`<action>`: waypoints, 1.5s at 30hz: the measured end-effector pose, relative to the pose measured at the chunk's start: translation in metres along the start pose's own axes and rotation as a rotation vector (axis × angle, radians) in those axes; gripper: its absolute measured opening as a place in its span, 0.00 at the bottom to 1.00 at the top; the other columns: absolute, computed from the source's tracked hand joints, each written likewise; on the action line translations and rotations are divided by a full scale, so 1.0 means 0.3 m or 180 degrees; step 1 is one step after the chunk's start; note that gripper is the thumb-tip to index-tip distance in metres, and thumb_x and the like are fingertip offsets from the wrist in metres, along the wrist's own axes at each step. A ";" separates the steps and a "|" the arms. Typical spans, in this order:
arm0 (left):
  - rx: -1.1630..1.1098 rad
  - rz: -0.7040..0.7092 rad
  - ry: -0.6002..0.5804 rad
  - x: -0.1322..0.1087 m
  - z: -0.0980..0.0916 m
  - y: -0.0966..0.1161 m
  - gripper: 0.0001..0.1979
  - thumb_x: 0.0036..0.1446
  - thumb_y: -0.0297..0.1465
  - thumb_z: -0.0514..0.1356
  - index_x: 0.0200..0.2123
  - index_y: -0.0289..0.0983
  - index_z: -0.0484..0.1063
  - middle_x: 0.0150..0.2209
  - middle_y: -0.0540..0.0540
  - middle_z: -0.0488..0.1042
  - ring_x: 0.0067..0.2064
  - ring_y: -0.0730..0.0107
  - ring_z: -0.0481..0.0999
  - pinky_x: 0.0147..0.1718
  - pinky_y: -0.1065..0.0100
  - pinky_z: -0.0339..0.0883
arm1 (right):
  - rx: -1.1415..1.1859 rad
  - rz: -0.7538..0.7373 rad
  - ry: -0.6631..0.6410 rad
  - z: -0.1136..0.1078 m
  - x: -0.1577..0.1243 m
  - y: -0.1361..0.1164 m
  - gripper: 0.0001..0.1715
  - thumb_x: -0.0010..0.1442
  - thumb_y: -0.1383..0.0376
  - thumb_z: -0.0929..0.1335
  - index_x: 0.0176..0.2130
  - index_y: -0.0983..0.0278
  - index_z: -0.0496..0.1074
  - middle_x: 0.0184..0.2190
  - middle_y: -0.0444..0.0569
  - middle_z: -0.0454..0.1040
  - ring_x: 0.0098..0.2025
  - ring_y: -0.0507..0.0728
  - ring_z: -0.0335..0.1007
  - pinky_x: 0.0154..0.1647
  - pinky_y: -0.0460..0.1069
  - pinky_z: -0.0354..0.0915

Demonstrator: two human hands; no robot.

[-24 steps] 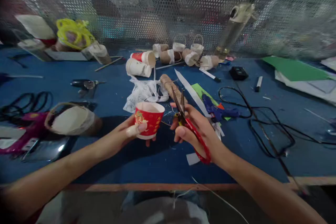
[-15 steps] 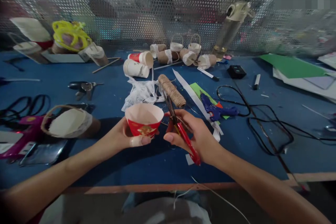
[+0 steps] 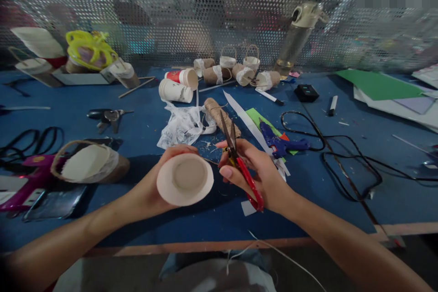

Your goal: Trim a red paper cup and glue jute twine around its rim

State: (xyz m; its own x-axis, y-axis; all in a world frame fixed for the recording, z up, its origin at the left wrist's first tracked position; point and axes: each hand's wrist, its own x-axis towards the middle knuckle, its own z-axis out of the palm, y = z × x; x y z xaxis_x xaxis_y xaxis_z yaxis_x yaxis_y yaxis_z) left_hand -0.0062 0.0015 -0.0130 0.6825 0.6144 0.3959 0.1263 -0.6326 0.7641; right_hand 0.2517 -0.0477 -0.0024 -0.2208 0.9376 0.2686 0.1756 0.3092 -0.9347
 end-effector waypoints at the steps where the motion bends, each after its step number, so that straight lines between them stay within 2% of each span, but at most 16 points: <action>1: 0.0349 0.0218 0.0072 0.002 -0.004 -0.001 0.33 0.56 0.30 0.72 0.61 0.37 0.61 0.54 0.34 0.72 0.54 0.49 0.78 0.50 0.52 0.80 | -0.0225 -0.0121 0.0071 -0.006 -0.001 0.003 0.17 0.70 0.60 0.71 0.58 0.56 0.70 0.37 0.42 0.77 0.30 0.50 0.78 0.33 0.44 0.76; 3: 0.1035 0.0609 0.0153 0.004 -0.010 0.000 0.30 0.59 0.29 0.70 0.60 0.34 0.62 0.54 0.31 0.70 0.55 0.48 0.77 0.48 0.52 0.80 | -0.0927 -0.0519 0.0275 -0.020 -0.002 0.010 0.18 0.69 0.64 0.72 0.57 0.57 0.71 0.35 0.42 0.76 0.30 0.50 0.76 0.34 0.45 0.75; 6: 0.1605 0.0969 0.0298 0.004 -0.010 0.008 0.23 0.62 0.27 0.67 0.58 0.30 0.66 0.51 0.32 0.70 0.50 0.52 0.77 0.43 0.56 0.81 | -0.2082 -0.1301 0.0405 -0.043 -0.001 0.022 0.19 0.65 0.67 0.74 0.55 0.60 0.72 0.36 0.46 0.77 0.32 0.52 0.75 0.35 0.47 0.72; 9: 0.1792 0.1130 0.0395 0.000 -0.005 0.012 0.18 0.65 0.27 0.64 0.56 0.29 0.68 0.49 0.34 0.70 0.48 0.56 0.77 0.43 0.59 0.81 | -0.2788 -0.1860 0.0282 -0.053 0.001 0.022 0.15 0.68 0.64 0.71 0.54 0.62 0.73 0.38 0.50 0.79 0.37 0.56 0.77 0.36 0.49 0.71; 11: 0.1841 0.1171 0.0505 -0.003 -0.002 0.011 0.17 0.66 0.27 0.63 0.56 0.29 0.68 0.49 0.35 0.70 0.47 0.57 0.76 0.42 0.60 0.81 | -0.3091 -0.2138 0.0253 -0.051 0.003 0.016 0.11 0.71 0.64 0.67 0.51 0.63 0.74 0.34 0.50 0.77 0.35 0.57 0.76 0.33 0.49 0.69; 13: 0.1875 0.1186 0.0594 -0.006 -0.001 0.009 0.16 0.67 0.28 0.63 0.55 0.30 0.68 0.48 0.35 0.70 0.47 0.57 0.75 0.42 0.60 0.81 | -0.3309 -0.2295 0.0279 -0.046 0.007 0.009 0.10 0.70 0.69 0.66 0.49 0.63 0.74 0.31 0.48 0.75 0.32 0.56 0.74 0.29 0.49 0.66; 17: 0.1875 0.1256 0.0687 -0.011 0.003 0.009 0.15 0.66 0.28 0.63 0.54 0.30 0.69 0.48 0.37 0.70 0.46 0.59 0.75 0.43 0.61 0.80 | -0.3549 -0.2354 0.0386 -0.040 0.010 0.005 0.16 0.63 0.76 0.68 0.50 0.64 0.74 0.31 0.47 0.75 0.32 0.56 0.74 0.31 0.50 0.67; 25: 0.1883 0.1370 0.0853 -0.021 0.018 0.006 0.15 0.63 0.21 0.64 0.53 0.34 0.71 0.47 0.41 0.69 0.45 0.62 0.74 0.44 0.61 0.80 | -0.3520 -0.2350 0.0398 -0.032 -0.004 0.008 0.16 0.63 0.74 0.70 0.51 0.63 0.74 0.32 0.47 0.76 0.32 0.56 0.74 0.31 0.50 0.68; 28: 0.1888 0.1329 0.0819 -0.024 0.019 0.014 0.15 0.67 0.25 0.62 0.56 0.35 0.71 0.46 0.41 0.70 0.45 0.61 0.75 0.43 0.60 0.81 | -0.3555 -0.2321 0.0393 -0.030 -0.008 0.007 0.16 0.64 0.72 0.72 0.51 0.62 0.74 0.32 0.46 0.76 0.32 0.56 0.75 0.30 0.50 0.69; 34: 0.1809 0.1337 0.0478 -0.027 0.002 0.033 0.14 0.68 0.21 0.59 0.55 0.32 0.70 0.46 0.38 0.73 0.48 0.58 0.79 0.45 0.58 0.81 | -0.3490 -0.2303 0.0460 -0.027 -0.013 0.004 0.17 0.64 0.71 0.72 0.53 0.63 0.74 0.32 0.46 0.76 0.32 0.56 0.76 0.31 0.50 0.69; 38: 0.1431 0.1347 0.0318 -0.018 -0.002 0.013 0.13 0.70 0.26 0.59 0.56 0.34 0.67 0.49 0.35 0.77 0.51 0.57 0.81 0.48 0.56 0.82 | -0.3496 -0.2306 0.0425 -0.022 -0.018 -0.004 0.16 0.65 0.72 0.69 0.52 0.61 0.74 0.31 0.46 0.76 0.32 0.56 0.75 0.31 0.50 0.70; 42: 0.1344 0.1301 0.0388 -0.005 -0.001 0.004 0.20 0.67 0.33 0.63 0.58 0.34 0.64 0.46 0.34 0.79 0.49 0.53 0.82 0.46 0.52 0.83 | -0.3521 -0.2339 0.0456 -0.022 -0.018 -0.006 0.18 0.63 0.75 0.65 0.51 0.62 0.74 0.31 0.47 0.77 0.31 0.56 0.75 0.31 0.50 0.69; 45: 0.1350 0.1213 0.0277 -0.002 -0.002 0.014 0.28 0.63 0.33 0.64 0.63 0.33 0.61 0.49 0.31 0.78 0.52 0.49 0.81 0.47 0.50 0.82 | -0.3518 -0.2305 0.0509 -0.030 -0.014 0.001 0.21 0.63 0.75 0.65 0.52 0.61 0.74 0.32 0.47 0.78 0.32 0.56 0.77 0.31 0.50 0.70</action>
State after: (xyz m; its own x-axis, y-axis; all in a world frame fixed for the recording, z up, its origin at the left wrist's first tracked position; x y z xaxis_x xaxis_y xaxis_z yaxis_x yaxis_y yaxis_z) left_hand -0.0066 -0.0013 -0.0100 0.6771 0.3312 0.6572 0.1730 -0.9396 0.2953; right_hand 0.2614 -0.0500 -0.0018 -0.4932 0.4925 0.7171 0.7655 0.6373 0.0888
